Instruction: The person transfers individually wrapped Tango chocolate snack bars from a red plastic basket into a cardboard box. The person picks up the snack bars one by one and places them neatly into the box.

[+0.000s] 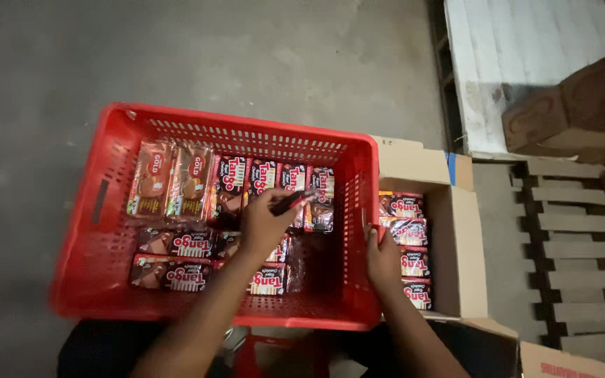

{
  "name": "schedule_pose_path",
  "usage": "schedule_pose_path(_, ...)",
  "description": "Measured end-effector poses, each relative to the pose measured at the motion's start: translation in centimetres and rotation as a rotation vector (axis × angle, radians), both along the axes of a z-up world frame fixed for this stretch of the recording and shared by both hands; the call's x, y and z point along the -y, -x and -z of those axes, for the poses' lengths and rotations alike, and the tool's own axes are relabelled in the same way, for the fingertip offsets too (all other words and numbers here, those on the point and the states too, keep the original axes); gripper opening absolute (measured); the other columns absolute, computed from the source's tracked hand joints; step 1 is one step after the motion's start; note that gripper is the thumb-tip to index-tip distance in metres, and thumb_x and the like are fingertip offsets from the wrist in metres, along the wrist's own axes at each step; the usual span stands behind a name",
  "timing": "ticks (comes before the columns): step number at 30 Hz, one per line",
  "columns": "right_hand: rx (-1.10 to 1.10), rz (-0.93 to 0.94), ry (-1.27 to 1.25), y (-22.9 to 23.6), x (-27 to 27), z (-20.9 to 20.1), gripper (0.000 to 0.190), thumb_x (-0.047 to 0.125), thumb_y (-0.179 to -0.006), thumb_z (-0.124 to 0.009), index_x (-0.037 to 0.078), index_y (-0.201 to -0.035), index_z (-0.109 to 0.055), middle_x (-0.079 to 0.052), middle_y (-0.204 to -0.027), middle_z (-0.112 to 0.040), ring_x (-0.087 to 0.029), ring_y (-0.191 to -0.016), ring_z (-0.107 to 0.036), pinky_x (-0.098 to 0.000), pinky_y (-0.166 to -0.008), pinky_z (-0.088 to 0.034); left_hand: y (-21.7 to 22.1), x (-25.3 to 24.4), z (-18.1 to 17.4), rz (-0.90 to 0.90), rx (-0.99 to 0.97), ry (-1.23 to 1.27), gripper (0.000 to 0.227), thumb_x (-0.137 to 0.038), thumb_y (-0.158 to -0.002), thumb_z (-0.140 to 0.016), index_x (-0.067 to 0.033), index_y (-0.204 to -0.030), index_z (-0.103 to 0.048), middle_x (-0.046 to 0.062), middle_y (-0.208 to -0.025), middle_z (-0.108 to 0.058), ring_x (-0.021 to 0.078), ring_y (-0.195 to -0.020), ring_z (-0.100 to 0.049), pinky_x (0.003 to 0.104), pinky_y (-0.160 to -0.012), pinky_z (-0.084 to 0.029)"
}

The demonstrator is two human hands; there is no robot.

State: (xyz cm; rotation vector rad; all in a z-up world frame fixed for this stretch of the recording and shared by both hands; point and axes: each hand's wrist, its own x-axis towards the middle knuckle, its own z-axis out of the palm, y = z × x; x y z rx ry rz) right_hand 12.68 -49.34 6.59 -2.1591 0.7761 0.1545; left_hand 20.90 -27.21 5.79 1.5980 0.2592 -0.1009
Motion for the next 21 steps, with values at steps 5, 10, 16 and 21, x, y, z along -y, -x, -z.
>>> schedule_pose_path(5,-0.003,-0.034,0.026,0.3,0.8,1.8,0.045,0.040,-0.108,-0.040,0.000,-0.115,-0.059,-0.036,-0.113,-0.068,-0.056,-0.117,-0.061,-0.0626,-0.098,-0.048,6.0,-4.9,-4.4,0.034,0.062,-0.083,0.039,-0.008,-0.067,-0.094,-0.0051,-0.103,-0.081,0.019,-0.091,-0.079,0.0261,-0.086,-0.076,0.037,-0.072,-0.062)
schedule_pose_path(10,0.165,-0.012,0.187,0.9,0.9,2.3,0.039,0.029,-0.100,-0.057,0.002,-0.127,-0.058,-0.031,-0.117,-0.068,-0.051,-0.120,-0.062,-0.0587,-0.099,-0.050,12.2,-7.4,-5.4,-0.203,0.005,0.203,0.039,-0.004,-0.077,-0.087,0.0043,-0.112,-0.074,0.019,-0.098,-0.076,0.0229,-0.089,-0.067,0.038,-0.081,-0.058)
schedule_pose_path(16,0.612,-0.426,0.049,4.4,-1.2,1.4,0.031,0.019,-0.097,-0.067,0.006,-0.124,-0.064,-0.019,-0.106,-0.066,-0.038,-0.104,-0.060,-0.0454,-0.088,-0.053,17.3,-7.2,-1.6,-0.231,-0.024,0.329,0.042,-0.006,-0.082,-0.084,0.0092,-0.116,-0.066,0.017,-0.108,-0.070,0.0238,-0.095,-0.065,0.036,-0.082,-0.057)
schedule_pose_path(21,0.188,-0.904,-0.328,9.8,-4.5,-10.1,0.051,0.029,-0.099,-0.062,0.007,-0.144,-0.048,-0.031,-0.129,-0.064,-0.052,-0.126,-0.056,-0.0607,-0.108,-0.042,20.6,-6.5,-2.2,-0.136,-0.111,0.326,0.036,-0.009,-0.082,-0.085,0.0028,-0.112,-0.068,0.012,-0.098,-0.070,0.0205,-0.086,-0.065,0.033,-0.071,-0.057)
